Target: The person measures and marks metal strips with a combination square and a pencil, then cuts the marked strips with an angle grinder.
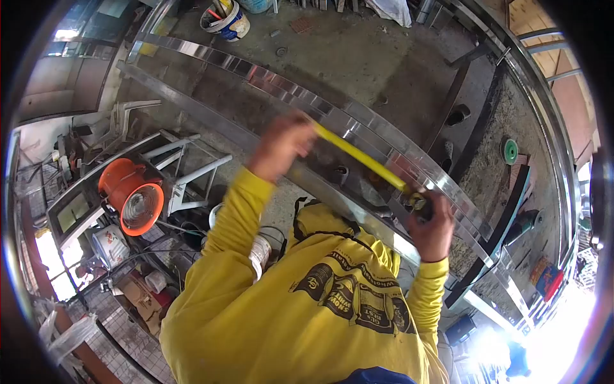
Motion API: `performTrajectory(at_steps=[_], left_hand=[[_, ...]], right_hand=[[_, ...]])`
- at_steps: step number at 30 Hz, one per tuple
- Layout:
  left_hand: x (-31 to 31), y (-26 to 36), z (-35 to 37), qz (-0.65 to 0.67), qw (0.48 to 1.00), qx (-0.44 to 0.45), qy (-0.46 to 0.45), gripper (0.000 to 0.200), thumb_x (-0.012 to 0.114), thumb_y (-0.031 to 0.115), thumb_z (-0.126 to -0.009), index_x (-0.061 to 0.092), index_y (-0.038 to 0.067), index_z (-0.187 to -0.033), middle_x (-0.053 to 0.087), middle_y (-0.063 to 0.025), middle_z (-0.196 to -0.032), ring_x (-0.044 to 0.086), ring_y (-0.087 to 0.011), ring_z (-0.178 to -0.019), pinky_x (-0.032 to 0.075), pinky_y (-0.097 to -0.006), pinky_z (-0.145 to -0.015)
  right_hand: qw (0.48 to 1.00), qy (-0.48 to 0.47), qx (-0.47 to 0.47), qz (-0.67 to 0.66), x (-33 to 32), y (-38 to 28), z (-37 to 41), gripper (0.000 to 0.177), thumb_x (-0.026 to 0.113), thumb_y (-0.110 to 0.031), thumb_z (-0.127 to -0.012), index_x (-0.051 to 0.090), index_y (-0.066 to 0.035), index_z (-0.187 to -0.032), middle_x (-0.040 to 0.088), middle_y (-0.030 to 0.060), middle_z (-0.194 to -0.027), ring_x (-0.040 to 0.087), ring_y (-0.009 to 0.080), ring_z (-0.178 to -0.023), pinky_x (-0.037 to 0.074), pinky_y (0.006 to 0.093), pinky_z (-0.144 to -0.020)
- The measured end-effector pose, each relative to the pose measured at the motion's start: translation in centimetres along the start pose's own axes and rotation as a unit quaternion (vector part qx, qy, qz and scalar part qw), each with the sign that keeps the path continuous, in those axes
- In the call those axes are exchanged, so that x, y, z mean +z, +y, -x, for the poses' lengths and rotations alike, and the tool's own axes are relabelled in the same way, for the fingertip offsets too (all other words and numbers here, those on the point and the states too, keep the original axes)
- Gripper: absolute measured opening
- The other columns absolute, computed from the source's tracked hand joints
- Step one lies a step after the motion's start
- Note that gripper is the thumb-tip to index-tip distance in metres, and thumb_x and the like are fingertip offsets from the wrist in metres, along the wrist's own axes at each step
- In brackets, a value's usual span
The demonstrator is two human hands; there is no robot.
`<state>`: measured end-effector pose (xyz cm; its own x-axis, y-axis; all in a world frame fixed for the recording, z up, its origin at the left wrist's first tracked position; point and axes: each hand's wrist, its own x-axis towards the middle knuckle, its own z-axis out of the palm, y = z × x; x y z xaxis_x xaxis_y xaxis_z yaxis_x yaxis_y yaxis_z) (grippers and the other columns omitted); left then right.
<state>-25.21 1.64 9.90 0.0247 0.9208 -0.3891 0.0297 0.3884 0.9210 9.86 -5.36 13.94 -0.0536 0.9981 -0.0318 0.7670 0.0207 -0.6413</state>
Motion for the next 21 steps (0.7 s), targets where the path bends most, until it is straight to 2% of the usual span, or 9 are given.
performTrajectory(at_steps=[1,2,4,8,14,17,19,20,21], left_hand=[[-4.3,-0.2,-2.1,0.005,0.996,-0.029,0.08,0.025,0.065,0.03,-0.095,0.068,0.005,-0.098,0.063,-0.0002,-0.078,0.058,-0.0094,-0.067,0.048,-0.0265,-0.06],[-9.2,-1.6,-4.2,-0.006,0.992,0.015,0.124,0.021,0.067,0.026,-0.095,0.067,0.005,-0.095,0.061,0.0001,-0.076,0.055,-0.0088,-0.065,0.046,-0.0257,-0.057],[-14.7,-1.7,-7.3,-0.047,0.962,-0.02,0.267,0.021,0.071,0.024,-0.094,0.071,0.003,-0.097,0.066,-0.0016,-0.08,0.059,-0.0114,-0.069,0.048,-0.0281,-0.063],[-16.1,-1.4,-9.5,-0.219,0.936,0.022,0.275,0.029,0.075,0.027,-0.093,0.075,0.0,-0.102,0.074,-0.0074,-0.091,0.067,-0.0183,-0.08,0.051,-0.0333,-0.074],[-14.3,-2.1,-10.4,-0.342,0.901,0.035,0.263,0.035,0.074,0.031,-0.094,0.077,-0.002,-0.107,0.078,-0.0137,-0.096,0.072,-0.0225,-0.089,0.053,-0.0358,-0.08],[-12.2,-0.6,-8.6,-0.33,0.908,0.048,0.252,0.036,0.072,0.033,-0.094,0.078,-0.001,-0.105,0.078,-0.0139,-0.094,0.072,-0.0223,-0.087,0.053,-0.0361,-0.079],[-15.6,-4.5,-11.2,-0.306,0.923,0.098,0.211,0.038,0.072,0.035,-0.095,0.078,-0.001,-0.105,0.078,-0.0147,-0.094,0.072,-0.0224,-0.084,0.053,-0.0364,-0.08],[-15.1,-4.0,-10.9,-0.354,0.899,0.132,0.223,0.042,0.072,0.038,-0.095,0.076,0.0,-0.111,0.078,-0.0171,-0.099,0.073,-0.026,-0.09,0.054,-0.0384,-0.084],[-15.1,-5.2,-11.3,-0.435,0.821,0.198,0.311,0.045,0.072,0.042,-0.095,0.074,0.003,-0.118,0.076,-0.0191,-0.109,0.072,-0.0301,-0.1,0.054,-0.0406,-0.089]], right_hand=[[0.999,0.019,0.019,0.02,-0.8,1.2,-0.2,0.036,0.074,-0.003,-0.074,0.067,-0.004,-0.109,0.07,0.0159,-0.101,0.07,0.0323,-0.09,0.057,0.041,-0.079],[0.999,0.032,0.031,0.03,-1.3,2.7,-0.3,0.036,0.073,-0.003,-0.074,0.066,-0.004,-0.109,0.069,0.016,-0.101,0.07,0.0319,-0.09,0.057,0.0409,-0.079],[0.996,0.041,0.064,0.043,-2.4,4.8,-0.1,0.036,0.07,-0.003,-0.076,0.065,-0.004,-0.111,0.069,0.0159,-0.1,0.07,0.0324,-0.088,0.056,0.0404,-0.08],[0.995,0.028,0.07,0.062,-3.2,6.1,0.1,0.04,0.07,-0.002,-0.075,0.063,-0.004,-0.115,0.067,0.0154,-0.099,0.07,0.0333,-0.089,0.055,0.0407,-0.082],[0.996,0.037,0.052,0.06,-2.3,5.7,0.2,0.04,0.07,-0.003,-0.075,0.064,-0.004,-0.114,0.068,0.0166,-0.101,0.068,0.0367,-0.095,0.054,0.0427,-0.085],[0.997,0.034,0.047,0.042,-2.1,5.8,0.5,0.039,0.071,-0.005,-0.074,0.065,-0.004,-0.114,0.068,0.0175,-0.102,0.067,0.0388,-0.098,0.054,0.0441,-0.087],[0.997,0.03,0.052,0.055,-2.6,5.8,0.9,0.04,0.071,-0.007,-0.074,0.065,-0.005,-0.114,0.068,0.0176,-0.103,0.066,0.0394,-0.101,0.054,0.0454,-0.088],[0.996,0.026,0.059,0.055,-2.9,5.6,1.0,0.04,0.071,-0.008,-0.074,0.065,-0.006,-0.114,0.068,0.0176,-0.103,0.066,0.0396,-0.102,0.053,0.046,-0.088],[0.997,0.02,0.063,0.034,-3.2,5.6,0.8,0.04,0.072,-0.009,-0.074,0.065,-0.006,-0.113,0.069,0.0174,-0.105,0.065,0.0398,-0.102,0.053,0.0467,-0.088]])
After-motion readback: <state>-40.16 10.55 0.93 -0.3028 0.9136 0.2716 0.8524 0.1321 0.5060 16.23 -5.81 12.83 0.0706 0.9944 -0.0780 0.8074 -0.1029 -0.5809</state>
